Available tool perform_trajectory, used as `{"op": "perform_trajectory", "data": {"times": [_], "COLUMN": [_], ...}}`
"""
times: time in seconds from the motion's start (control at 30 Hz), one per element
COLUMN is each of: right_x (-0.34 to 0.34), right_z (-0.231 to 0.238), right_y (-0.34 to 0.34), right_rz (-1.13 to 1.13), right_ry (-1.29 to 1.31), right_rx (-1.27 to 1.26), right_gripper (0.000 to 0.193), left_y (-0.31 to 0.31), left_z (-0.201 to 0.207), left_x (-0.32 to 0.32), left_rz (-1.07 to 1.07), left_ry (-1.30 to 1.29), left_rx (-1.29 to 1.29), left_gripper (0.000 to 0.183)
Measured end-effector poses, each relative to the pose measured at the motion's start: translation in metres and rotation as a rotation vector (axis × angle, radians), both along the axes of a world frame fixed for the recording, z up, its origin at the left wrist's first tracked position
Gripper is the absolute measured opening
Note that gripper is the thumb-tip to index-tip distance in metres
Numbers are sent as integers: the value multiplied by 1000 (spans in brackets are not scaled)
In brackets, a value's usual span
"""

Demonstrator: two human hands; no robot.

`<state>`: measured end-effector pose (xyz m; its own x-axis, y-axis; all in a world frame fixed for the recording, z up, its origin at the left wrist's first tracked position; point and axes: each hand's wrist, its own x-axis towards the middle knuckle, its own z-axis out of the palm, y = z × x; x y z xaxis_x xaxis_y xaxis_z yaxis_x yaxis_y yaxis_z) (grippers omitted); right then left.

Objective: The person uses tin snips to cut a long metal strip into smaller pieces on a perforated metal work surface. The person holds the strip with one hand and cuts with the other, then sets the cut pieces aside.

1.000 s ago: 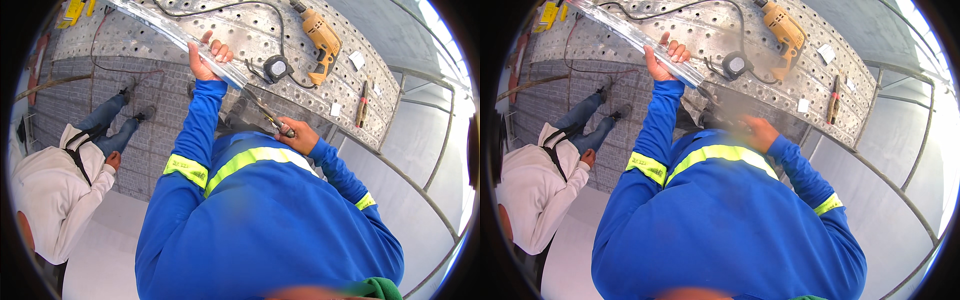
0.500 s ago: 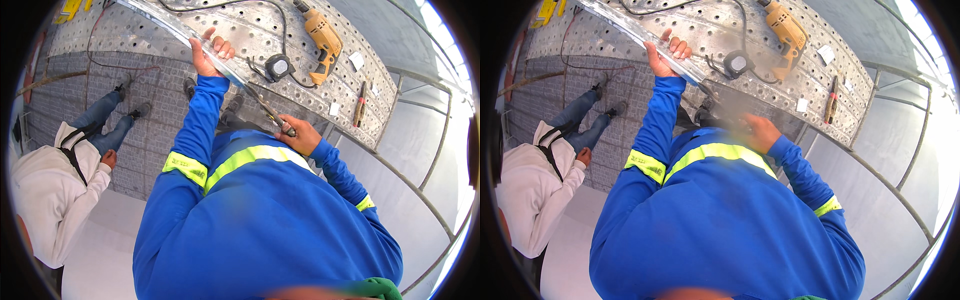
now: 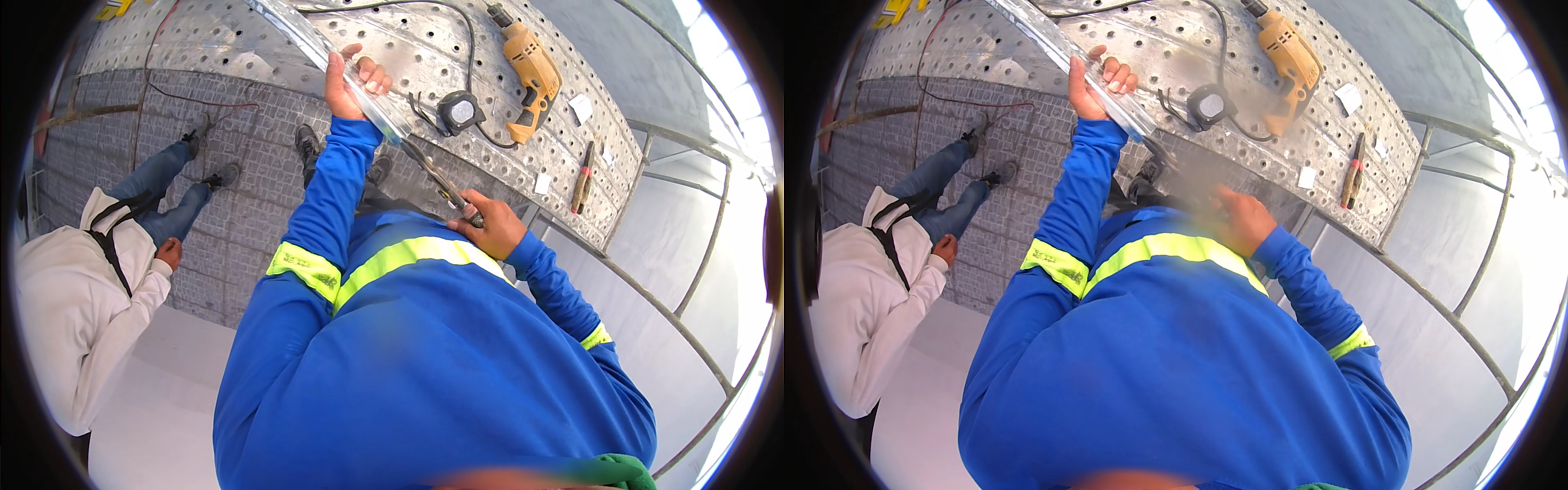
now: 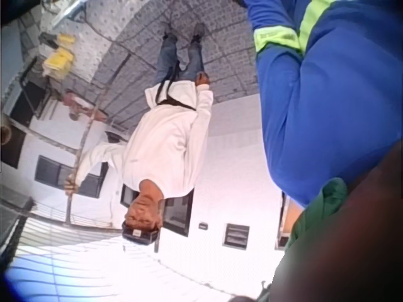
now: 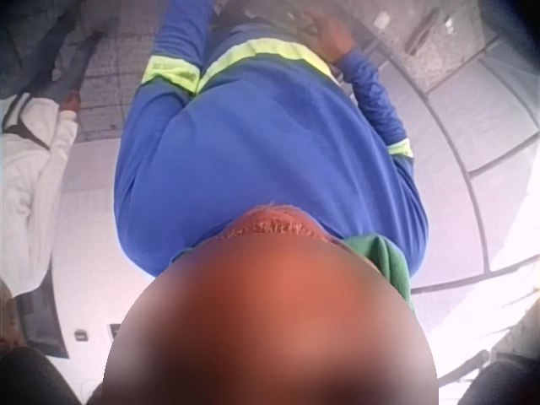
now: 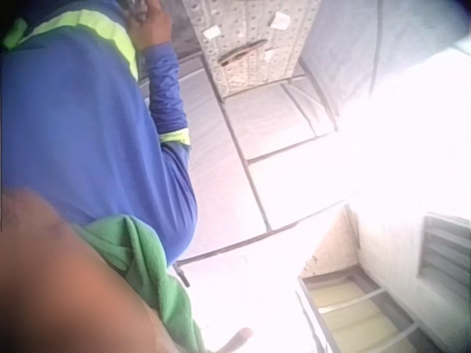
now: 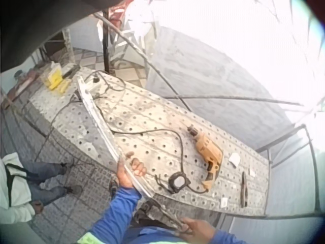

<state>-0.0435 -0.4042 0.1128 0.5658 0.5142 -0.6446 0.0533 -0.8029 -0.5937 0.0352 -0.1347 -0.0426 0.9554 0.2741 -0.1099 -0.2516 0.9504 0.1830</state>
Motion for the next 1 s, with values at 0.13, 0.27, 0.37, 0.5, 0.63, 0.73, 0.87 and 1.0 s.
{"op": "perform_trajectory", "data": {"times": [0.13, 0.27, 0.37, 0.5, 0.63, 0.73, 0.87, 1.0], "right_x": [-4, -3, -2, 0, 2, 3, 2, 0], "right_z": [1, 3, 5, 6, 8, 8, 9, 8], "right_y": [2, 3, 4, 4, 1, 1, 3, 5], "right_rz": [-36, -47, -56, -25, -7, -4, -11, -21], "right_ry": [-12, 12, 40, 23, 26, 25, 23, -19], "right_rx": [23, 8, -23, -52, -28, -33, -36, -49], "right_gripper": [49, 52, 54, 57, 61, 62, 61, 59], "left_y": [-2, -3, -2, -1, -2, -2, -4, -3], "left_z": [4, 3, 1, -3, -3, -1, 3, 5], "left_x": [0, 0, 1, 0, -1, -1, 0, 0], "left_rz": [34, 41, 31, 22, 20, 26, 45, 46], "left_ry": [28, 36, -5, -34, -41, -39, 24, 29], "left_rx": [-13, -13, -23, -25, -25, -8, -10, -8], "left_gripper": [45, 45, 43, 41, 42, 43, 44, 42]}}
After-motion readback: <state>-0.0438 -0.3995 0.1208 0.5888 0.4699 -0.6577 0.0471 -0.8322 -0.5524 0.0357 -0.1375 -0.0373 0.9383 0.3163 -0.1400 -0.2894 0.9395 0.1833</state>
